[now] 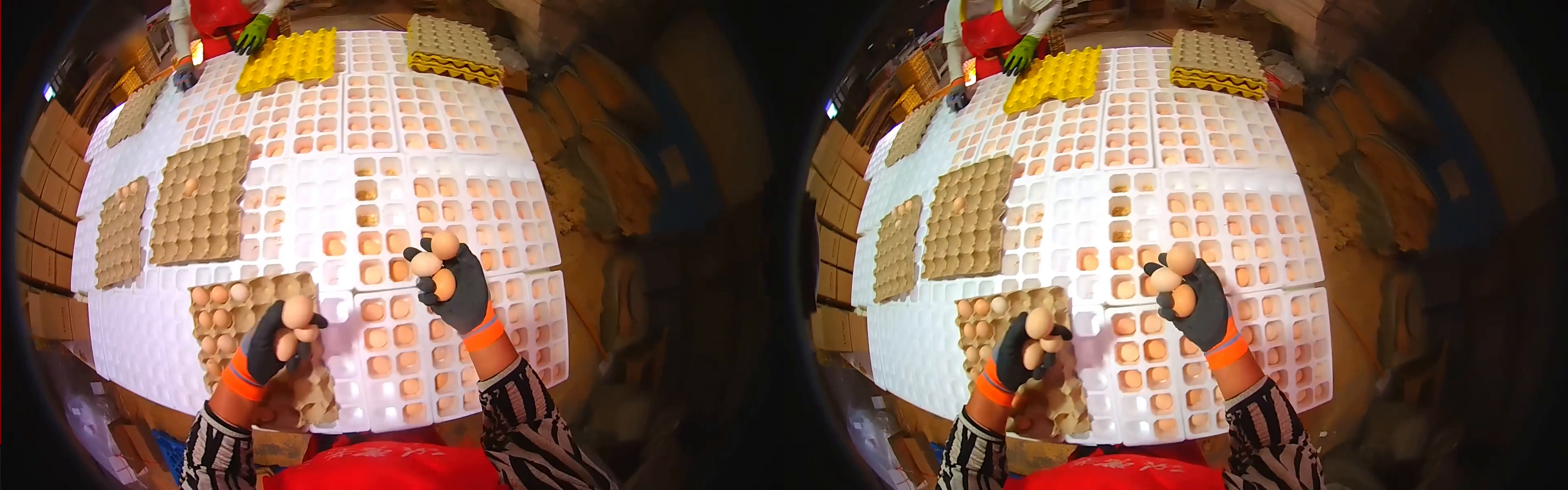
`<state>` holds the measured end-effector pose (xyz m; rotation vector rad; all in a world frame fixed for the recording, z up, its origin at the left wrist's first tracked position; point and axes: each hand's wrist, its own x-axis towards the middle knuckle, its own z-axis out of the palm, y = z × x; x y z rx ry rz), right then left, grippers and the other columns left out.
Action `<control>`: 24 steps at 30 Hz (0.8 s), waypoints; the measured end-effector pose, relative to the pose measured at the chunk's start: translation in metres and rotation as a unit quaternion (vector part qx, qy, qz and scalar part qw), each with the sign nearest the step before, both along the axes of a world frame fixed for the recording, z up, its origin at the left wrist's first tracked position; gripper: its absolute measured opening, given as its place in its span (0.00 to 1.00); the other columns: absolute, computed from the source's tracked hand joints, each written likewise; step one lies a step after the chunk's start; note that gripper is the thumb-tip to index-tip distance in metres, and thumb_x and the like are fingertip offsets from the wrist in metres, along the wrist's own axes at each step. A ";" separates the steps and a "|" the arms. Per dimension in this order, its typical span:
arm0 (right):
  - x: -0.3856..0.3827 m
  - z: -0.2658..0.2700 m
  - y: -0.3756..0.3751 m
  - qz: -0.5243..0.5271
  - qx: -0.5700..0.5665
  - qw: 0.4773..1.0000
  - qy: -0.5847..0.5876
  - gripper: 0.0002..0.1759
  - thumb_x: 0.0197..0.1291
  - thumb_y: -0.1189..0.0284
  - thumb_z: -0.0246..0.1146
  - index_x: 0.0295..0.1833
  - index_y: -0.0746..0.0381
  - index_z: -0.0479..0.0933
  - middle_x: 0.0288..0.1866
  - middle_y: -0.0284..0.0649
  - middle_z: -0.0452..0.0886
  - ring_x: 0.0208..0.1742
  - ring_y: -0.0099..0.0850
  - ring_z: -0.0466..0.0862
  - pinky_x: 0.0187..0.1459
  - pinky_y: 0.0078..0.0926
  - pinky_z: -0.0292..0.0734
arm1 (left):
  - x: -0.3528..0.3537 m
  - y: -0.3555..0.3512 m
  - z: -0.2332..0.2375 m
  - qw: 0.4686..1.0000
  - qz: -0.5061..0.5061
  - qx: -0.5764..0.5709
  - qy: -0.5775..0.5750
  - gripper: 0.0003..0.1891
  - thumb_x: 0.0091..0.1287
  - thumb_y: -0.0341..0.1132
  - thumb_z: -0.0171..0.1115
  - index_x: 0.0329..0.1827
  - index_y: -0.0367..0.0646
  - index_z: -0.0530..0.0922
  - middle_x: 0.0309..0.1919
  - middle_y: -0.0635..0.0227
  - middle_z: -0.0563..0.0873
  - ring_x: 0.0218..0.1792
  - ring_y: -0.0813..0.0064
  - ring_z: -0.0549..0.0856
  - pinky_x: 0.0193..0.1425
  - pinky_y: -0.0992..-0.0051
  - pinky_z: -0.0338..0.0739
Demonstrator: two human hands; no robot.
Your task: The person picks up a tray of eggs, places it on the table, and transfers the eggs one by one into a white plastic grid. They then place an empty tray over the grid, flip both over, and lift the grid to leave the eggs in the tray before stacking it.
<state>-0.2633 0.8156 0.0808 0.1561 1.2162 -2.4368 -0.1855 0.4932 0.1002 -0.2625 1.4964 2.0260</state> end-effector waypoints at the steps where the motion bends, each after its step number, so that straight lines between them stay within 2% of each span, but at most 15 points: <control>1: -0.009 -0.007 0.020 0.006 0.068 0.996 0.055 0.19 0.73 0.68 0.49 0.65 0.62 0.68 0.59 0.48 0.80 0.31 0.22 0.78 0.27 0.19 0.74 | -0.023 0.036 -0.006 1.000 -0.011 -0.002 -0.005 0.31 0.76 0.58 0.40 0.50 0.35 0.79 0.30 0.66 0.83 0.21 0.79 0.76 0.22 0.80 0.68; 2: -0.017 -0.017 0.041 0.011 0.136 0.985 0.109 0.18 0.72 0.70 0.51 0.65 0.62 0.68 0.58 0.47 0.80 0.31 0.22 0.78 0.28 0.19 0.74 | -0.046 0.073 -0.009 1.000 -0.023 -0.004 -0.011 0.32 0.76 0.58 0.40 0.50 0.35 0.79 0.28 0.67 0.82 0.20 0.79 0.75 0.22 0.80 0.68; 4: -0.039 -0.039 0.096 -0.023 0.103 0.994 0.012 0.21 0.68 0.73 0.60 0.65 0.62 0.69 0.45 0.40 0.84 0.30 0.21 0.79 0.29 0.19 0.77 | -0.090 0.139 -0.005 0.995 -0.012 -0.103 0.007 0.25 0.73 0.53 0.54 0.49 0.36 0.81 0.22 0.68 0.80 0.20 0.78 0.79 0.24 0.80 0.72; 6: -0.073 -0.029 0.132 -0.099 0.257 0.959 -0.065 0.20 0.62 0.68 0.69 0.57 0.64 0.77 0.33 0.36 0.82 0.24 0.22 0.77 0.24 0.20 0.75 | -0.138 0.185 -0.014 0.978 -0.066 -0.192 0.048 0.25 0.65 0.53 0.67 0.51 0.40 0.83 0.35 0.62 0.85 0.31 0.73 0.85 0.31 0.74 0.79; 8: -0.114 -0.046 0.173 -0.126 0.378 0.917 -0.027 0.22 0.55 0.69 0.74 0.54 0.62 0.78 0.33 0.34 0.81 0.23 0.20 0.77 0.22 0.19 0.74 | -0.182 0.224 -0.055 0.857 -0.031 -0.364 0.364 0.25 0.60 0.55 0.69 0.51 0.44 0.84 0.46 0.59 0.84 0.41 0.65 0.86 0.44 0.68 0.80; 9: -0.133 -0.042 0.180 -0.139 0.421 0.896 0.013 0.23 0.53 0.69 0.75 0.53 0.60 0.78 0.33 0.33 0.81 0.23 0.18 0.77 0.22 0.17 0.73 | -0.202 0.242 -0.052 0.841 -0.033 -0.391 0.372 0.24 0.60 0.55 0.70 0.51 0.46 0.84 0.49 0.59 0.83 0.45 0.62 0.85 0.49 0.66 0.79; 11: -0.175 -0.054 0.193 -0.163 0.510 0.833 0.138 0.23 0.50 0.69 0.76 0.51 0.62 0.78 0.36 0.36 0.83 0.36 0.28 0.82 0.40 0.26 0.80 | -0.240 0.279 -0.051 0.785 -0.015 -0.460 0.414 0.21 0.59 0.52 0.70 0.49 0.48 0.84 0.50 0.61 0.82 0.47 0.58 0.84 0.52 0.64 0.78; 12: -0.198 -0.067 0.197 -0.172 0.556 0.792 0.183 0.26 0.47 0.64 0.77 0.53 0.59 0.79 0.47 0.41 0.83 0.48 0.36 0.83 0.52 0.33 0.79 | -0.257 0.296 -0.053 0.741 0.005 -0.500 0.448 0.19 0.59 0.51 0.70 0.47 0.49 0.84 0.47 0.62 0.83 0.46 0.58 0.84 0.49 0.63 0.79; 14: -0.220 -0.061 0.186 -0.150 0.705 0.660 0.211 0.26 0.47 0.60 0.75 0.53 0.55 0.80 0.59 0.43 0.78 0.55 0.41 0.82 0.55 0.37 0.78 | -0.291 0.320 -0.051 0.735 -0.042 -0.555 0.387 0.20 0.58 0.51 0.70 0.50 0.51 0.83 0.49 0.62 0.81 0.49 0.58 0.84 0.50 0.62 0.80; 16: -0.225 -0.042 0.175 -0.038 0.786 0.595 0.166 0.26 0.49 0.59 0.73 0.55 0.53 0.80 0.65 0.43 0.73 0.58 0.44 0.81 0.58 0.38 0.77 | -0.307 0.328 -0.062 0.681 -0.075 -0.619 0.384 0.19 0.61 0.49 0.68 0.51 0.51 0.83 0.52 0.60 0.80 0.50 0.57 0.83 0.51 0.61 0.80; 17: -0.233 -0.054 0.185 -0.071 0.711 0.677 0.175 0.26 0.50 0.61 0.73 0.56 0.53 0.80 0.63 0.44 0.75 0.58 0.43 0.80 0.58 0.35 0.77 | -0.309 0.328 -0.066 0.667 -0.064 -0.627 0.397 0.19 0.62 0.48 0.67 0.52 0.51 0.82 0.54 0.60 0.80 0.50 0.57 0.83 0.51 0.61 0.80; 18: -0.249 -0.089 0.203 -0.169 0.639 0.699 0.273 0.21 0.55 0.65 0.70 0.56 0.52 0.82 0.51 0.41 0.81 0.47 0.36 0.84 0.48 0.29 0.80 | -0.308 0.324 -0.070 0.653 -0.052 -0.636 0.408 0.19 0.63 0.47 0.66 0.54 0.51 0.82 0.55 0.59 0.80 0.50 0.57 0.83 0.51 0.61 0.80; 21: -0.243 -0.060 0.218 -0.145 0.350 0.925 0.026 0.16 0.69 0.68 0.59 0.59 0.53 0.81 0.31 0.32 0.78 0.19 0.22 0.74 0.18 0.19 0.69 | -0.307 0.301 -0.091 0.637 -0.031 -0.599 0.484 0.19 0.67 0.42 0.63 0.60 0.52 0.80 0.58 0.58 0.79 0.51 0.55 0.83 0.52 0.62 0.79; 23: -0.247 -0.064 0.239 -0.212 0.216 0.952 0.053 0.18 0.67 0.71 0.59 0.61 0.55 0.79 0.42 0.36 0.82 0.31 0.26 0.79 0.32 0.24 0.77 | -0.304 0.287 -0.087 0.697 0.016 -0.497 0.517 0.22 0.69 0.36 0.60 0.67 0.51 0.75 0.60 0.62 0.79 0.49 0.60 0.84 0.53 0.67 0.79; 24: -0.249 -0.064 0.243 -0.274 0.134 0.950 0.066 0.19 0.66 0.75 0.60 0.62 0.58 0.78 0.47 0.38 0.83 0.38 0.26 0.81 0.40 0.26 0.79 | -0.302 0.282 -0.075 0.819 0.046 -0.395 0.415 0.23 0.70 0.29 0.56 0.68 0.48 0.73 0.58 0.65 0.80 0.52 0.68 0.82 0.56 0.72 0.77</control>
